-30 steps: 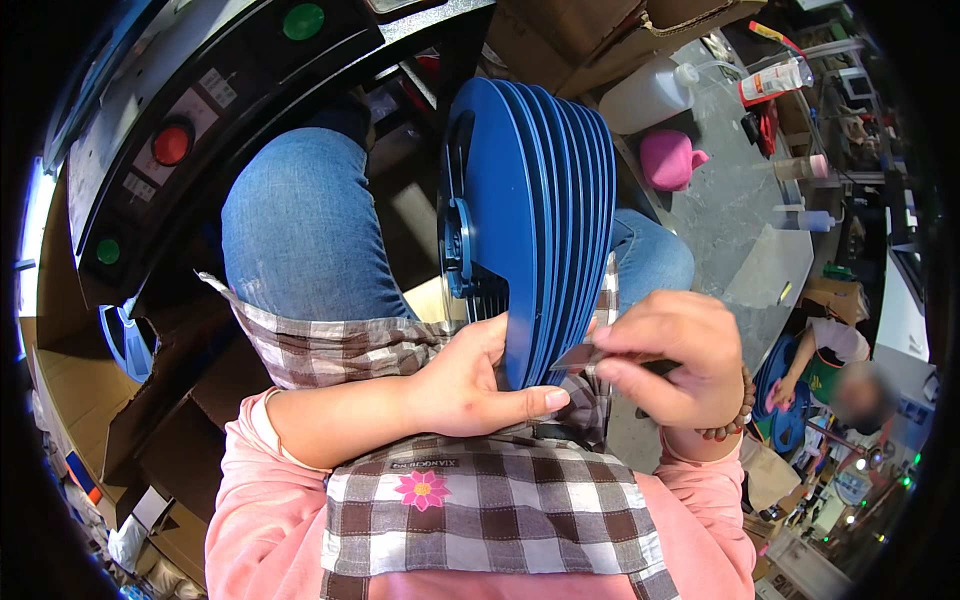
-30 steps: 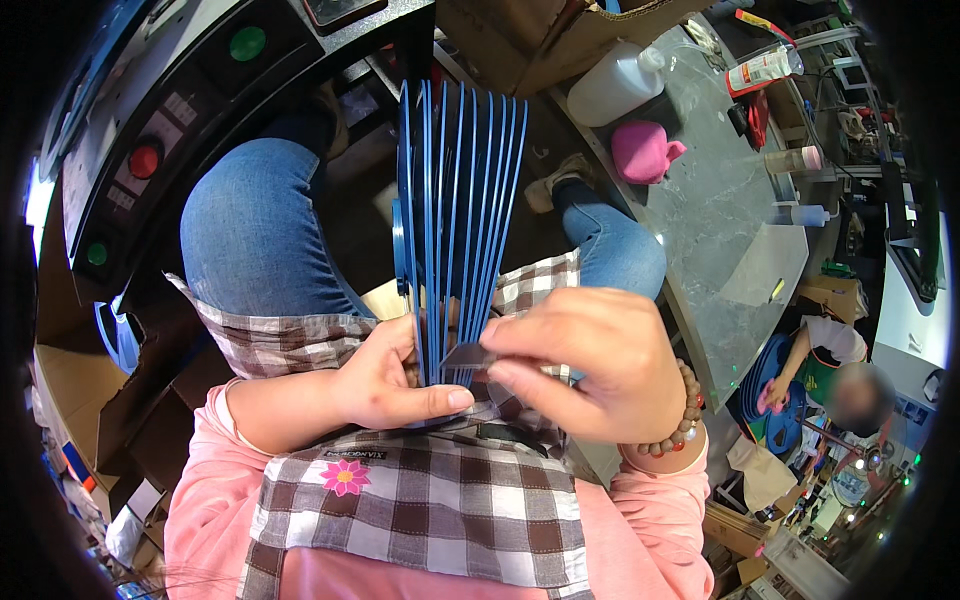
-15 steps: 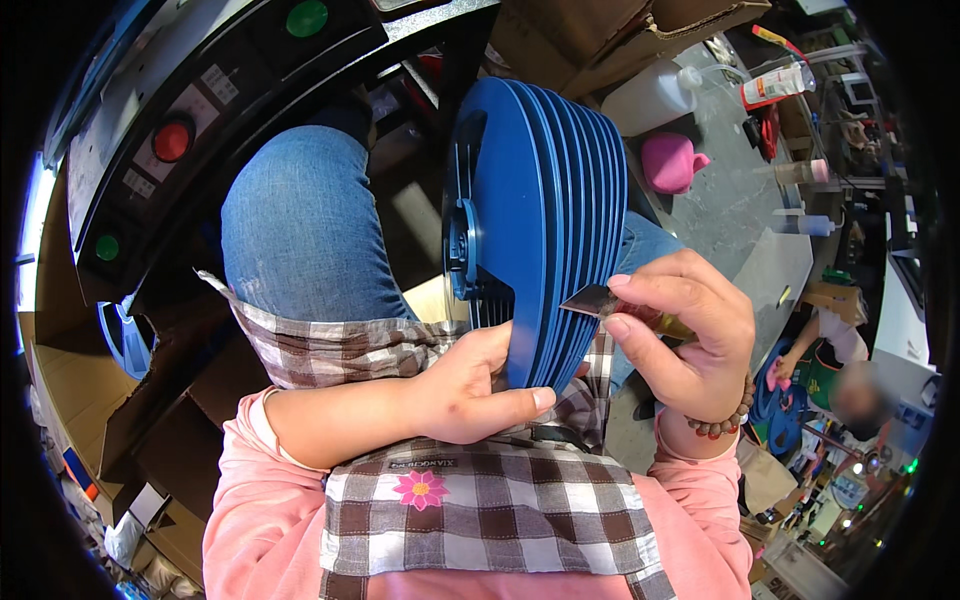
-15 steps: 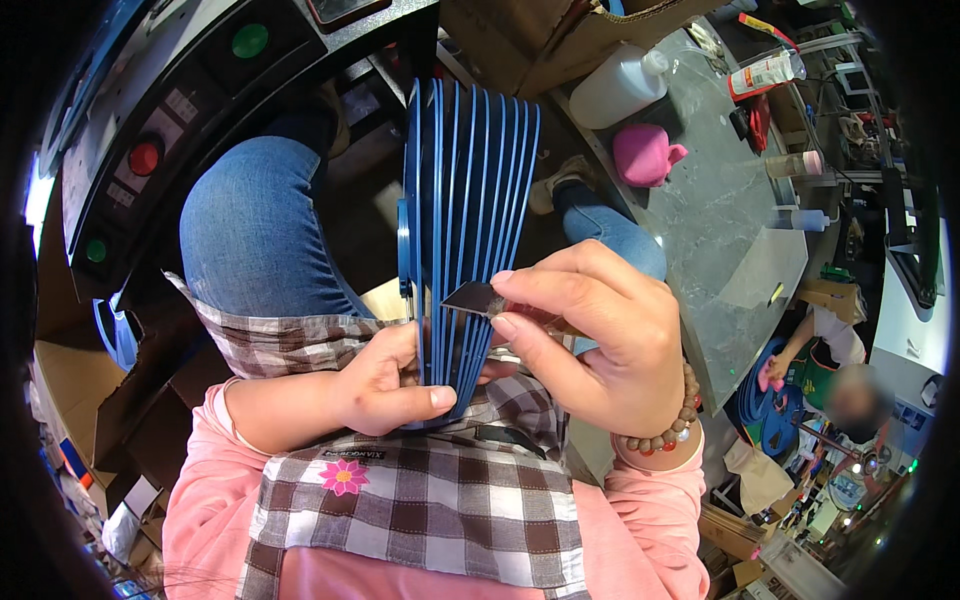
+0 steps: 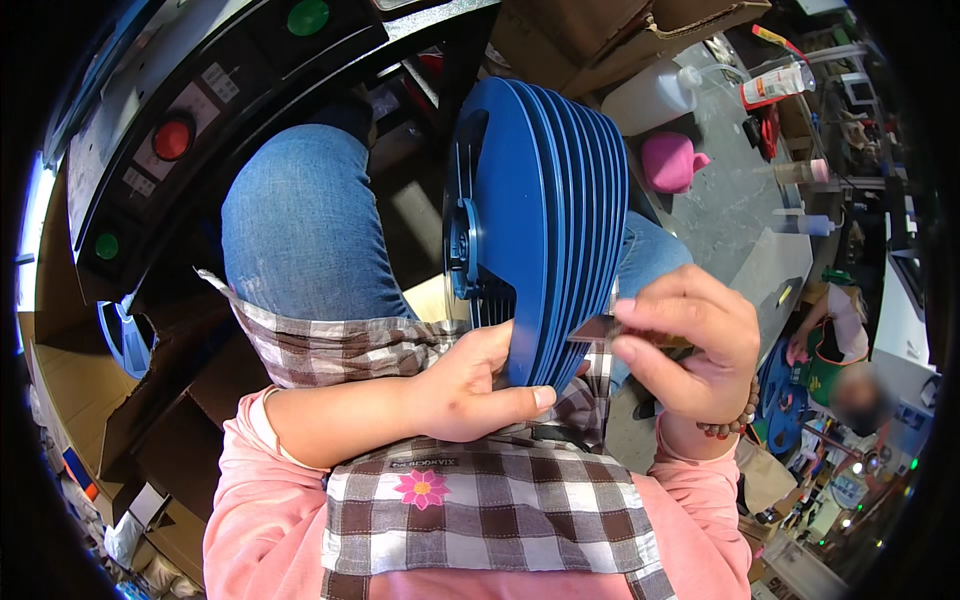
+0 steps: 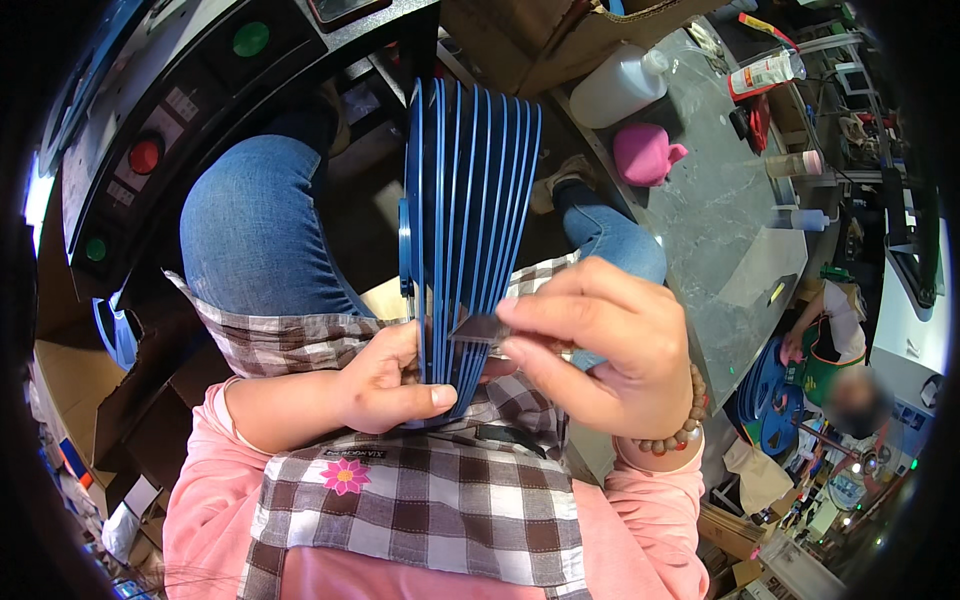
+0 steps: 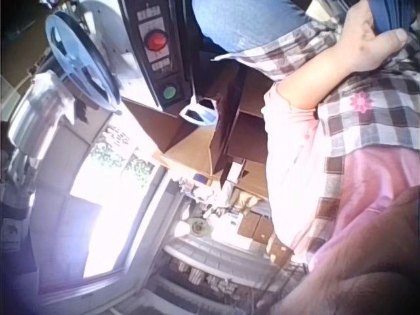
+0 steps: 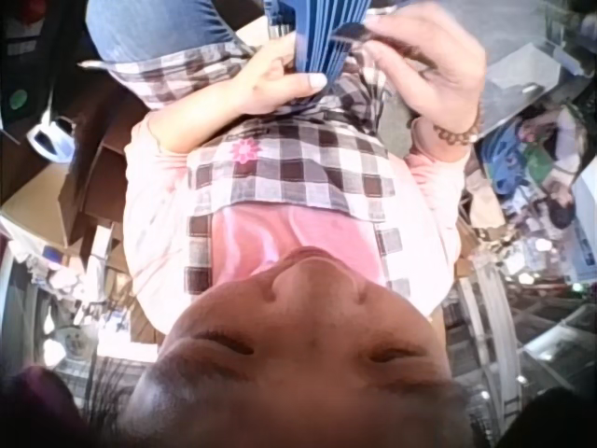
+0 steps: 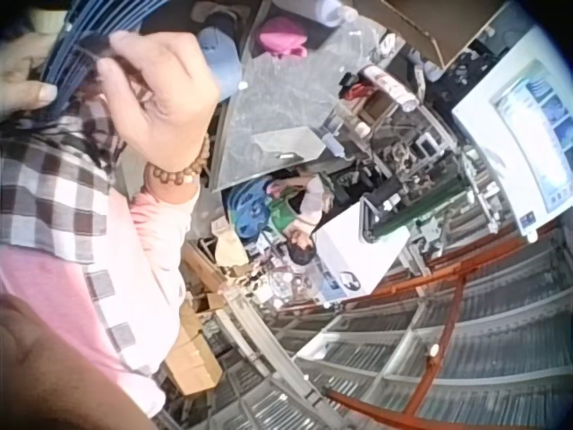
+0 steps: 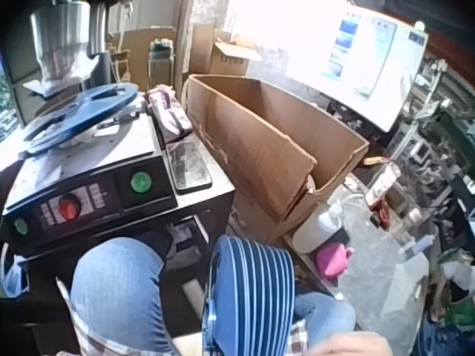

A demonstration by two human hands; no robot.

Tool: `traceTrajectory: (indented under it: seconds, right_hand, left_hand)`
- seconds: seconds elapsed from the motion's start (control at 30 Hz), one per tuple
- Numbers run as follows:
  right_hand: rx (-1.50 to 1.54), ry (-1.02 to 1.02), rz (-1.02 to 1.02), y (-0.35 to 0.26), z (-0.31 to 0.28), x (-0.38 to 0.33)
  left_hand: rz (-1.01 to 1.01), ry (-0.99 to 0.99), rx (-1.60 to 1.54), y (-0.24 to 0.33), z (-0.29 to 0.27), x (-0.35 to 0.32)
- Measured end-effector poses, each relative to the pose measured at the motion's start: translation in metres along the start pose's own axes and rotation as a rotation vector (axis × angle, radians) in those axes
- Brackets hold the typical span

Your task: The person sits and uses a utility knife to trim edges on a stack of blue plastic reels, then wipes each reel with a pink cloth. The person places the finished reels into a cardboard box.

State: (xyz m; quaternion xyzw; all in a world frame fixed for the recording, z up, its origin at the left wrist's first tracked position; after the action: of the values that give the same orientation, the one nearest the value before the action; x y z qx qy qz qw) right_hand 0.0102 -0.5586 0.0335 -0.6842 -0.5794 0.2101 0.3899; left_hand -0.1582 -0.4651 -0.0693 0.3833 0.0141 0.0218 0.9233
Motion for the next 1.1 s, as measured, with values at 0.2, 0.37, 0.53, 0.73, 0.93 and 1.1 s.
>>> traceTrajectory:
  seconds: [0.2, 0.37, 0.53, 0.73, 0.93, 1.1]
  right_hand:
    - [-0.046, 0.052, -0.007, 0.0009, 0.0064, 0.0057]
    - [-0.045, 0.051, 0.008, -0.0001, 0.0067, 0.0069]
    - [-0.038, 0.055, 0.027, -0.0009, 0.0061, 0.0062]
    - [-0.061, 0.019, -0.015, 0.0012, 0.0041, 0.0046]
    - [0.036, -0.074, 0.012, 0.0054, 0.0046, -0.0007]
    - [0.016, -0.018, -0.001, 0.0046, 0.0040, 0.0018]
  left_hand:
    - [-0.033, 0.018, -0.021, -0.0053, -0.0009, -0.0009]
    - [-0.013, 0.051, -0.042, -0.0047, 0.0009, 0.0000]
    - [-0.044, 0.024, -0.042, -0.0059, -0.0007, -0.0015]
    - [-0.024, 0.011, -0.013, -0.0051, 0.0002, -0.0016]
    - [-0.017, -0.012, -0.013, -0.0014, 0.0023, 0.0009]
    - [-0.025, -0.029, 0.008, -0.0039, -0.0013, -0.0004]
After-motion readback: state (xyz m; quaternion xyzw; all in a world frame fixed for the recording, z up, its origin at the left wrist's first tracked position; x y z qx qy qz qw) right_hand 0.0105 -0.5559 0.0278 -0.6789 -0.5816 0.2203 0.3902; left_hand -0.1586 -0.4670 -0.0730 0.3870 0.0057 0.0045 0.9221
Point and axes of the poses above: each hand's wrist, its own x-axis towards the middle knuckle, its own z-axis out of the palm, y = z × x, the point moved 2 cm from there along x, towards the middle knuckle, and after that the axes turned 3 degrees about z, right-handed, at the moved point
